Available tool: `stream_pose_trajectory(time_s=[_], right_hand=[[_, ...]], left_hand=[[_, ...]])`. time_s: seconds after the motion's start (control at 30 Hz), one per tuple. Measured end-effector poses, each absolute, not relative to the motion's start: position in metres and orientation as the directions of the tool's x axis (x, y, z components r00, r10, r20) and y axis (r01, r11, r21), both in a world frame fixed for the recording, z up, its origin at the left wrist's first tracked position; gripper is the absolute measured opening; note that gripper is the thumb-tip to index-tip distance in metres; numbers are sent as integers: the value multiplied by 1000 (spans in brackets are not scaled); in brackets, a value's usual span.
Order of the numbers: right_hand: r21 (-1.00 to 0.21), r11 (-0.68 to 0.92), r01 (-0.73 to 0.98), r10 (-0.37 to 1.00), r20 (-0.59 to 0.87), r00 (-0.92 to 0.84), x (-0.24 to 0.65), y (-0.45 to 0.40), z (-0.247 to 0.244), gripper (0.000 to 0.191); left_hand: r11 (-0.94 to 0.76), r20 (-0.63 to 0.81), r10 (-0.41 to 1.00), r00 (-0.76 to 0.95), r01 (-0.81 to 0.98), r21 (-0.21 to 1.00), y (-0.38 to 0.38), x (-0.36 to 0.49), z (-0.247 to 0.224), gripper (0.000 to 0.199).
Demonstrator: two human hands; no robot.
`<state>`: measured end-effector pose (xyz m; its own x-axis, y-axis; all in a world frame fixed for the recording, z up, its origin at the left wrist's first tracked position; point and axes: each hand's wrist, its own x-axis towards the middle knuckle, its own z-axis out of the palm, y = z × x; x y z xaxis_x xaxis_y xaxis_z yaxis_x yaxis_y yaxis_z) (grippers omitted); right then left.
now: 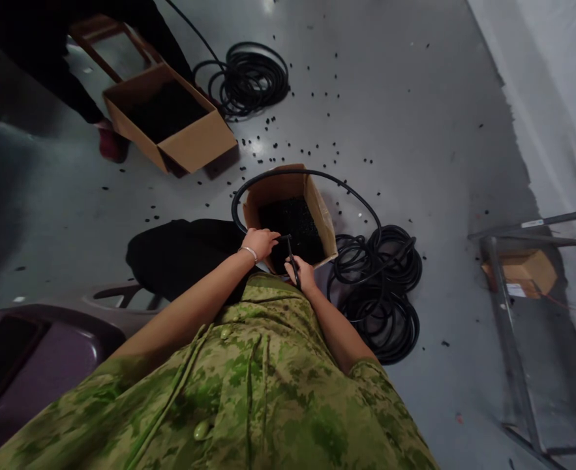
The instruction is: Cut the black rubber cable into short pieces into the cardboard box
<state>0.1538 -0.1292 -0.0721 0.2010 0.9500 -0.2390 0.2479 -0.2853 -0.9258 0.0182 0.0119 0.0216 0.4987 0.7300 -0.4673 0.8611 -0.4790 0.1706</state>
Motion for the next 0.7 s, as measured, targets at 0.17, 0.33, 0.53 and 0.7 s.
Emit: stream_pose_trajectory(time_s=[0.17,0.33,0.53,0.7], right_hand=[[-911,-274,308,950,-207,232,153,-129,-82,32],[-890,-307,337,943,-236,235,149,-126,-86,36],[-889,-310,337,939,-230,256,148,-121,-83,37],[-896,-309,320,943,-244,228,152,-124,-83,38]], left_hand=[[-479,-483,719,499,860,176,13,18,21,34],[-446,-517,720,463,880,167,14,17,21,34],[-458,-519,722,457,878,137,15,18,20,38],[-439,-508,737,445,887,141,14,20,21,35]])
